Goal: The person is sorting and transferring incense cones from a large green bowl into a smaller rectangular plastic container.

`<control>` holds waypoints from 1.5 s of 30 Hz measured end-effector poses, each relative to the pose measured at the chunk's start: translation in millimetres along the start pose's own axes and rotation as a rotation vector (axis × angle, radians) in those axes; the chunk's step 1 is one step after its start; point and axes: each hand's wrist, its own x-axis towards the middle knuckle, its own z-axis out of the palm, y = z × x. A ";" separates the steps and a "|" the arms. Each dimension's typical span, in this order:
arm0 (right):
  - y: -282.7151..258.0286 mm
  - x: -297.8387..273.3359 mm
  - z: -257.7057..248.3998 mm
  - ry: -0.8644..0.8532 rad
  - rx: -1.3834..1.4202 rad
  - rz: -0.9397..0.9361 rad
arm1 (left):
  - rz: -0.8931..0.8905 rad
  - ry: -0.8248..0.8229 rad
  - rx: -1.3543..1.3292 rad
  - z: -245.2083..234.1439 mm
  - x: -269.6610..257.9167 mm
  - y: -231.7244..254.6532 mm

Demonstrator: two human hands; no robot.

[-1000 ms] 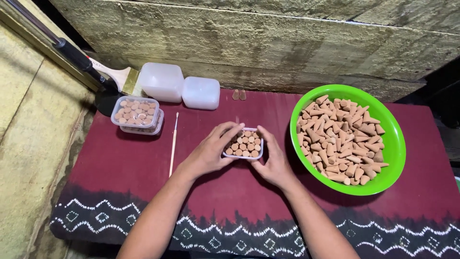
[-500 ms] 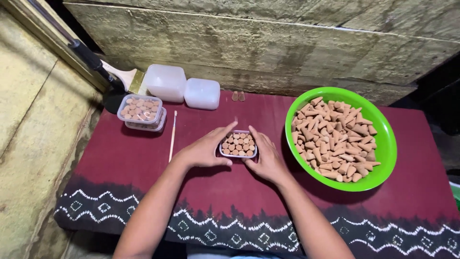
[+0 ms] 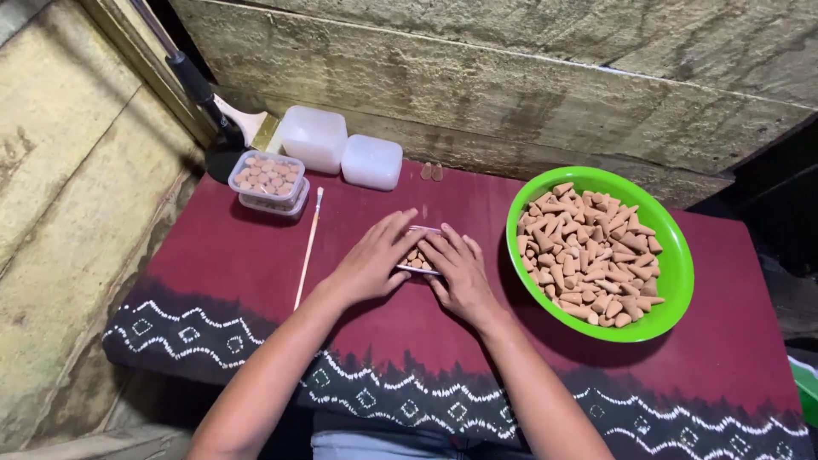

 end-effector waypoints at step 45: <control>8.3 -4.4 -13.8 0.132 0.153 0.081 | 0.086 0.148 0.198 46.2 -11.8 -26.8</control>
